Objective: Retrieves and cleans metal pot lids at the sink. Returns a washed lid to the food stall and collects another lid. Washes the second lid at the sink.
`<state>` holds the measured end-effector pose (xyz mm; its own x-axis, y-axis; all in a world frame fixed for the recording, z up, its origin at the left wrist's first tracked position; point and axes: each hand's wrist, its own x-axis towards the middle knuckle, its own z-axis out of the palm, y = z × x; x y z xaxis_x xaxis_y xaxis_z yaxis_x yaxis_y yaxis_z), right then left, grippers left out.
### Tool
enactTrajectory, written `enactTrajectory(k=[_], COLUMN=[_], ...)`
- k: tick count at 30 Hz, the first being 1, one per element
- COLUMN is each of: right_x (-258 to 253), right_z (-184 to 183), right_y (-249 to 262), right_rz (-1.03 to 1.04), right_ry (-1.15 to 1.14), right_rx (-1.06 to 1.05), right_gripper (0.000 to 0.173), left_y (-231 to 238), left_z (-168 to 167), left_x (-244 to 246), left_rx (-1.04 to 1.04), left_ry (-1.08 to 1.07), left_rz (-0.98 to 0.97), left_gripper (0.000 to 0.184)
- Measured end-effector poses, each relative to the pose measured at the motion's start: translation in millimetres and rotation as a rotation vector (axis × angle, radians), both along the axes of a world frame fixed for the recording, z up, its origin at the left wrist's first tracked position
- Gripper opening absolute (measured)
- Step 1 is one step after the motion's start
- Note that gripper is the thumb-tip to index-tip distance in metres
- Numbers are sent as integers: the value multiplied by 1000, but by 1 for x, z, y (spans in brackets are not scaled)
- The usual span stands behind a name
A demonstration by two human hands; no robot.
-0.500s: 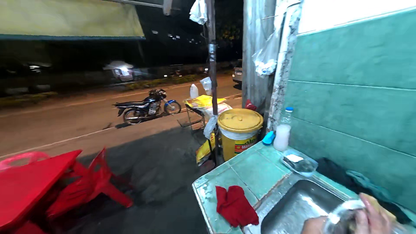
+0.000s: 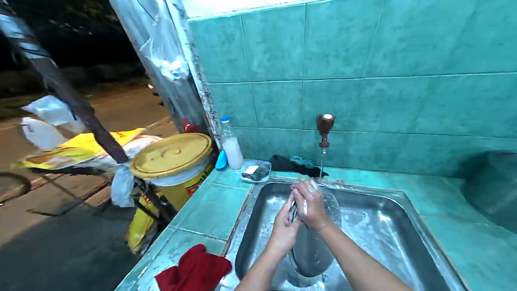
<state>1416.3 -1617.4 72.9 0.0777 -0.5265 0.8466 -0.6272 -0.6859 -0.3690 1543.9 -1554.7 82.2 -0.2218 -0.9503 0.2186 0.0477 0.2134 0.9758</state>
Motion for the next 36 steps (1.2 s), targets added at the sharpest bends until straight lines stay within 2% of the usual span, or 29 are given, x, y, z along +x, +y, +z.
enactTrajectory(k=[3,7,11,13,17,20,22,25,27,31,34,36], right_x=[-8,-15,8,-5,-49,-52,-38,-15,-17,-45,-63,-73], right_z=[-24,-50,-59,-69,-108,-124,-118,-99,-100,-121,-133,-122], right_y=[-2,0,15,8,-3,12,23,24,11,-2,0,-10], right_rz=[-91,-249,-115,-161,-441,-595,-602,-405,-362,-569,-502,-453], right_ry=[-115,-332,-267,-253,-308,-374,-436,-412,-350,-325,-271,-147], right_rx=[197,516,334,351,738,1037,1025,700,637,879,1060,1144], right_gripper=[42,48,45,45,43,46,51,55,55,49,46,44], left_y=[4,4,-4,-1,4,-2,-8,-8,-7,-5,-3,-3], left_z=[-14,-33,-46,-44,-39,-38,-37,-36,-41,-48,-48,-44], left_x=[-5,-9,-8,-9,-18,-21,-17,-19,-18,-10,8,25], left_rx=[43,82,94,87,88,140,239,374,387,383,352,333], left_ry=[25,-35,-44,-63,-20,36,2,-30,-1,80,103,120], left_rz=[37,16,-39,-46,-4,22,-18,-1,25,82,142,189], left_gripper=[80,84,85,83,83,83,85,73,64,63,62,65])
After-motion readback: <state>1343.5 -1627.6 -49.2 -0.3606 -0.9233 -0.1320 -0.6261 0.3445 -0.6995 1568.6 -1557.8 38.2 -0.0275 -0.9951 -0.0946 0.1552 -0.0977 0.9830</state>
